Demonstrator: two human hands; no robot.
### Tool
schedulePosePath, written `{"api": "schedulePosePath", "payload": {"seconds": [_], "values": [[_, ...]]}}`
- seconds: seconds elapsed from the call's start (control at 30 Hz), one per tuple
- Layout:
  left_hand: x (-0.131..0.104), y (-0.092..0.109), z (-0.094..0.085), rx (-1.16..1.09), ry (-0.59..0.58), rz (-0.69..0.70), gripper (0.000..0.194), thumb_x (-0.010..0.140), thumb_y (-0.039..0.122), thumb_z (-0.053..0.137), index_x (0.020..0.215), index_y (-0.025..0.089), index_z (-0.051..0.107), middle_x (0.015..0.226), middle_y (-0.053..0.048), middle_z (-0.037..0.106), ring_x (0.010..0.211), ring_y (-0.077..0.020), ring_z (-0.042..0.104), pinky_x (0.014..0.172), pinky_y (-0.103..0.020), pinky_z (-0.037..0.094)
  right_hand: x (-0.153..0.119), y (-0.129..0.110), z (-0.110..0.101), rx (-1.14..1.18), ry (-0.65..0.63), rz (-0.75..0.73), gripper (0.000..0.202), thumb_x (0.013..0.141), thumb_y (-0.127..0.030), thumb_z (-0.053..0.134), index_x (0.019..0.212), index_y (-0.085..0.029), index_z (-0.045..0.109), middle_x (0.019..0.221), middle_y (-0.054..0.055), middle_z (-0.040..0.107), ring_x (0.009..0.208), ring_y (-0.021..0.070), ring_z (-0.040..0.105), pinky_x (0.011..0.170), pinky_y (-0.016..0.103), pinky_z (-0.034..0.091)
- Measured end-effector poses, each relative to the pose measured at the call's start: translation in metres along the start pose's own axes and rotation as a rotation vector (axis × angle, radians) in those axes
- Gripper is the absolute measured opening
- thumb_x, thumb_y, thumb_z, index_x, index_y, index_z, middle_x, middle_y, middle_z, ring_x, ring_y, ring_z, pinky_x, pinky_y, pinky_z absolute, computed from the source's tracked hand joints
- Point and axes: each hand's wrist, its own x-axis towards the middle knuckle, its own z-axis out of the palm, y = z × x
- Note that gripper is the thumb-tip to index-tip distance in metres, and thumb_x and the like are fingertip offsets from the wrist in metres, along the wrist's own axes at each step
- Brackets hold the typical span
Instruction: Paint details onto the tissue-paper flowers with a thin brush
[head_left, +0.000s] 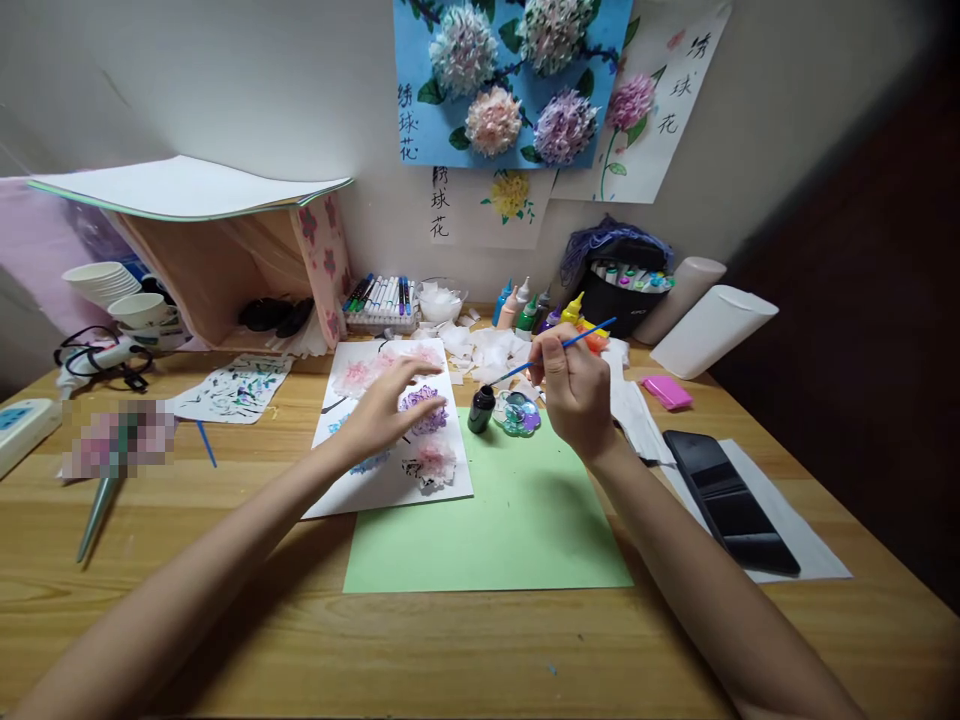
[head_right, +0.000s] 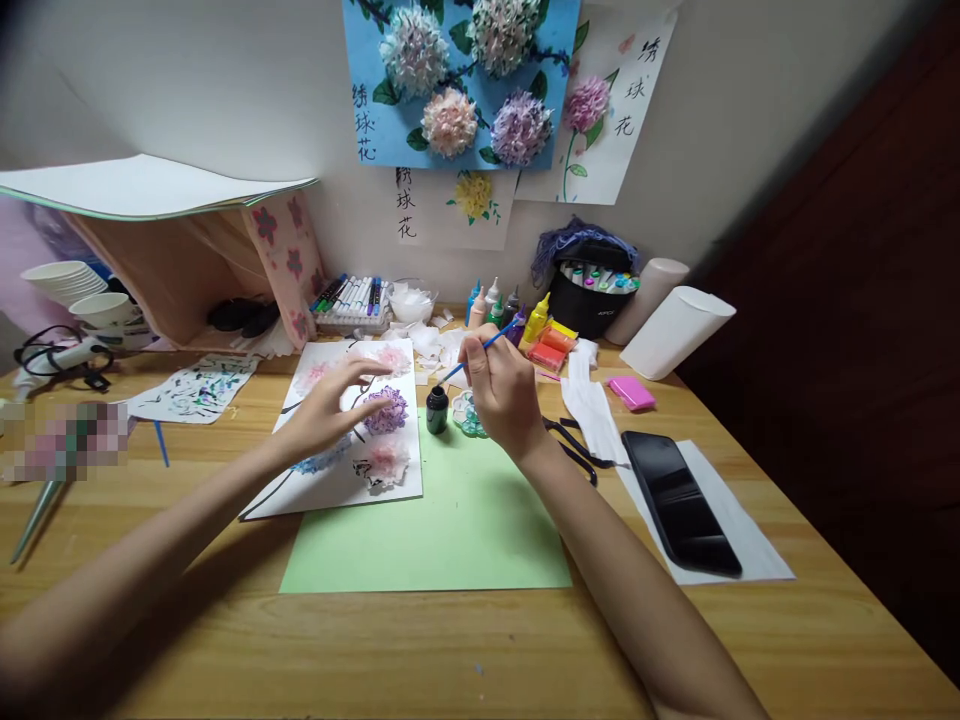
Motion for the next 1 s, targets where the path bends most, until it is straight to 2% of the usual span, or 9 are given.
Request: {"api": "schedulePosePath", "payload": {"seconds": [0.03, 0.07, 0.13, 0.23, 0.33, 0.53, 0.77, 0.9, 1.0], "values": [[-0.013, -0.001, -0.009, 0.046, 0.125, -0.007, 0.02, 0.087, 0.033, 0.051, 0.101, 0.022, 0.06, 0.102, -0.005, 0.061, 0.094, -0.0175, 0.056, 0.082, -0.03, 0.043, -0.001, 0.001, 0.001, -0.012, -0.007, -0.002, 0.026, 0.096, -0.029, 0.033, 0.075, -0.02, 0.046, 0.06, -0.003, 0.044, 0.052, 0.0091, 0.045, 0.056, 0.026, 0.038], [-0.026, -0.004, -0.017, 0.085, 0.233, -0.032, 0.018, 0.09, 0.031, 0.045, 0.088, 0.02, 0.06, 0.09, -0.004, 0.061, 0.085, -0.0161, 0.056, 0.074, -0.028, 0.042, -0.001, 0.001, 0.002, -0.019, -0.013, 0.002, 0.026, 0.096, -0.029, 0.033, 0.075, -0.02, 0.046, 0.06, -0.003, 0.044, 0.052, 0.0092, 0.045, 0.057, 0.026, 0.038], [-0.048, -0.014, -0.028, 0.153, 0.391, -0.087, 0.029, 0.093, 0.027, 0.038, 0.071, 0.019, 0.056, 0.07, -0.001, 0.056, 0.067, -0.0135, 0.052, 0.064, -0.027, 0.038, -0.002, 0.004, 0.004, -0.027, -0.032, 0.021, 0.027, 0.096, -0.029, 0.033, 0.075, -0.02, 0.046, 0.059, -0.003, 0.044, 0.052, 0.0094, 0.045, 0.057, 0.026, 0.037], [-0.066, -0.038, -0.036, 0.22, 0.525, -0.165, 0.036, 0.092, 0.027, 0.037, 0.059, 0.019, 0.05, 0.055, 0.001, 0.048, 0.053, -0.0121, 0.045, 0.057, -0.027, 0.033, -0.003, 0.008, 0.007, -0.02, -0.052, 0.053, 0.029, 0.096, -0.031, 0.033, 0.073, -0.02, 0.046, 0.058, -0.004, 0.043, 0.051, 0.0093, 0.044, 0.055, 0.026, 0.037], [-0.066, -0.06, -0.04, 0.219, 0.643, -0.252, 0.037, 0.09, 0.03, 0.039, 0.056, 0.019, 0.048, 0.05, 0.002, 0.042, 0.048, -0.0121, 0.04, 0.054, -0.028, 0.03, -0.004, 0.011, 0.01, 0.008, -0.058, 0.073, 0.03, 0.096, -0.033, 0.033, 0.072, -0.02, 0.046, 0.057, -0.004, 0.043, 0.049, 0.0086, 0.044, 0.052, 0.025, 0.036], [-0.063, -0.085, -0.048, 0.123, 0.764, -0.358, 0.036, 0.087, 0.027, 0.04, 0.051, 0.02, 0.044, 0.052, 0.001, 0.044, 0.052, -0.0125, 0.041, 0.057, -0.028, 0.031, -0.002, 0.014, 0.008, 0.06, 0.01, 0.113, 0.032, 0.095, -0.038, 0.034, 0.073, -0.02, 0.048, 0.06, -0.004, 0.045, 0.05, 0.0075, 0.048, 0.05, 0.023, 0.038], [-0.063, -0.095, -0.047, 0.033, 0.823, -0.425, 0.034, 0.083, 0.024, 0.042, 0.049, 0.02, 0.042, 0.049, 0.003, 0.039, 0.05, -0.0115, 0.039, 0.055, -0.027, 0.03, -0.001, 0.01, 0.005, 0.197, 0.146, 0.146, 0.032, 0.094, -0.039, 0.038, 0.069, -0.021, 0.049, 0.062, -0.003, 0.045, 0.048, 0.008, 0.047, 0.046, 0.024, 0.035], [-0.061, -0.094, -0.045, 0.035, 0.798, -0.414, 0.034, 0.081, 0.021, 0.043, 0.048, 0.019, 0.04, 0.049, 0.003, 0.039, 0.05, -0.0111, 0.038, 0.055, -0.027, 0.03, -0.027, 0.003, 0.009, 0.413, 0.334, 0.166, 0.029, 0.092, -0.035, 0.041, 0.068, -0.021, 0.049, 0.06, -0.002, 0.046, 0.049, 0.0106, 0.046, 0.047, 0.026, 0.036], [-0.06, -0.094, -0.043, 0.038, 0.772, -0.399, 0.033, 0.081, 0.02, 0.042, 0.048, 0.019, 0.039, 0.048, 0.003, 0.037, 0.05, -0.0106, 0.037, 0.055, -0.026, 0.029, -0.065, 0.001, 0.02, 0.526, 0.302, 0.181, 0.025, 0.091, -0.03, 0.042, 0.068, -0.021, 0.049, 0.059, -0.001, 0.049, 0.053, 0.0128, 0.048, 0.049, 0.027, 0.037]]}}
